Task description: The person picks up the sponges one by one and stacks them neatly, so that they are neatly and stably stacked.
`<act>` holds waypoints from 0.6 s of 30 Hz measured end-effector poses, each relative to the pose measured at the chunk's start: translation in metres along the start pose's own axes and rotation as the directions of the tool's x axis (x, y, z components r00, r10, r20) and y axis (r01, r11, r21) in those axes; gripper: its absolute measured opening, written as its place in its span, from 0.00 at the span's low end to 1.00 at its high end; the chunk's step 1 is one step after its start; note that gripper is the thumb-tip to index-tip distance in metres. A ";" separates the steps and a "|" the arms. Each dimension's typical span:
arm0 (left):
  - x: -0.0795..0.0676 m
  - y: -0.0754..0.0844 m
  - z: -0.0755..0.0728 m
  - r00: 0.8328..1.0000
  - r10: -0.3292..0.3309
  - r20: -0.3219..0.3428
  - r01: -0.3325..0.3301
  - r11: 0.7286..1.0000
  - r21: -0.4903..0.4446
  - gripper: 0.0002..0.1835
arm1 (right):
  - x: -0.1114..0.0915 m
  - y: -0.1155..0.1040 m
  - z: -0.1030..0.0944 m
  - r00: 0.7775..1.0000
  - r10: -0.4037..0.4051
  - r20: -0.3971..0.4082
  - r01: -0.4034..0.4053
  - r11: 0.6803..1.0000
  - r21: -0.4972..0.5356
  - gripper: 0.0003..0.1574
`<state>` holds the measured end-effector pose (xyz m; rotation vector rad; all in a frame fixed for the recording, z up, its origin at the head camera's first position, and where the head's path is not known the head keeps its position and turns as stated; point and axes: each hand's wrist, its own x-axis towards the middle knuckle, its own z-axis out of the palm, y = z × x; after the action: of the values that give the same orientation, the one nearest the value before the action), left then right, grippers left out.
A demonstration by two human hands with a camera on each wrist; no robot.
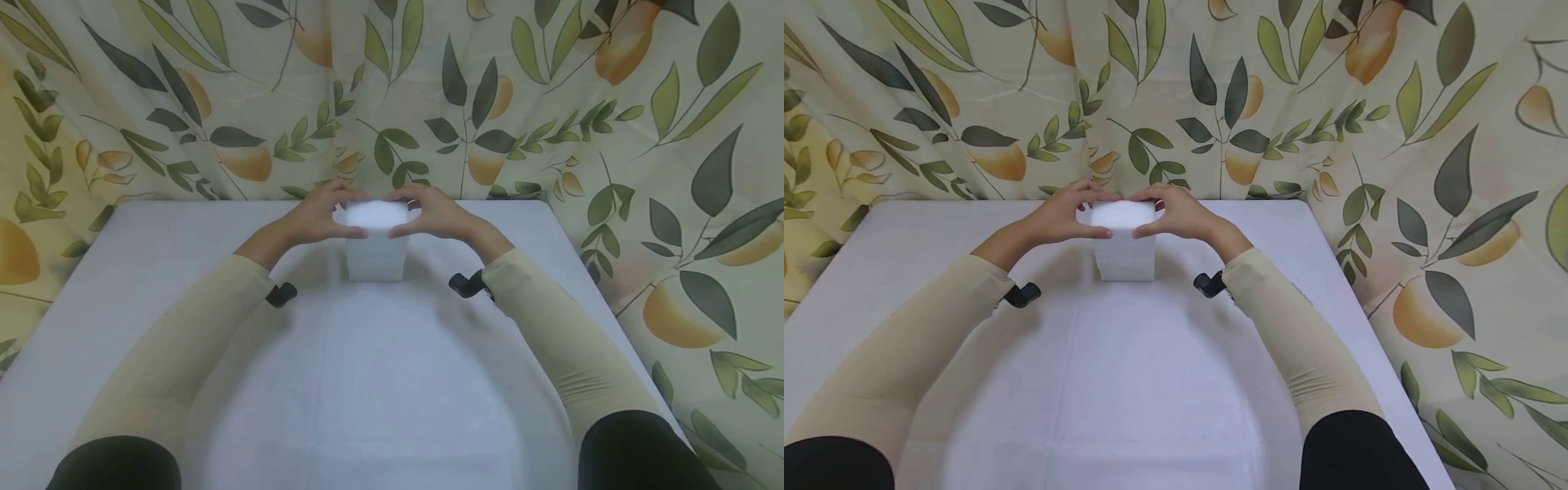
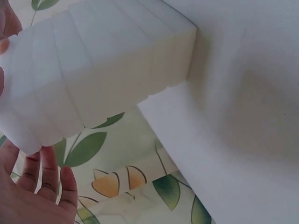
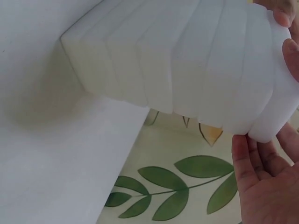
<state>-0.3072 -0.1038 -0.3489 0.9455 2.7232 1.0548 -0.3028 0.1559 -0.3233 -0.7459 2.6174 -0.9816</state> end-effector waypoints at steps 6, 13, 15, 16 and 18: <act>-0.003 0.002 -0.001 1.000 0.001 -0.001 -0.001 1.000 -0.006 0.35 | -0.001 -0.002 0.001 1.000 -0.009 0.004 0.009 1.000 0.000 0.42; -0.003 0.005 -0.002 1.000 -0.001 0.006 0.001 1.000 0.006 0.36 | -0.004 -0.003 0.000 1.000 0.000 0.002 0.000 1.000 -0.011 0.43; -0.003 0.005 -0.002 1.000 -0.002 0.007 0.002 1.000 0.009 0.37 | -0.005 -0.003 -0.001 1.000 0.005 0.003 -0.005 1.000 -0.012 0.44; -0.003 0.005 -0.002 1.000 -0.001 0.008 0.001 1.000 0.010 0.37 | -0.005 -0.003 -0.002 1.000 0.006 0.002 -0.006 1.000 -0.014 0.45; -0.004 0.005 -0.004 1.000 -0.009 0.011 0.009 1.000 0.011 0.38 | -0.005 -0.003 -0.004 1.000 0.003 0.000 -0.003 1.000 -0.026 0.46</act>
<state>-0.3028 -0.1056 -0.3437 0.9372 2.7241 1.0316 -0.2993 0.1591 -0.3183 -0.7483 2.6357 -0.9484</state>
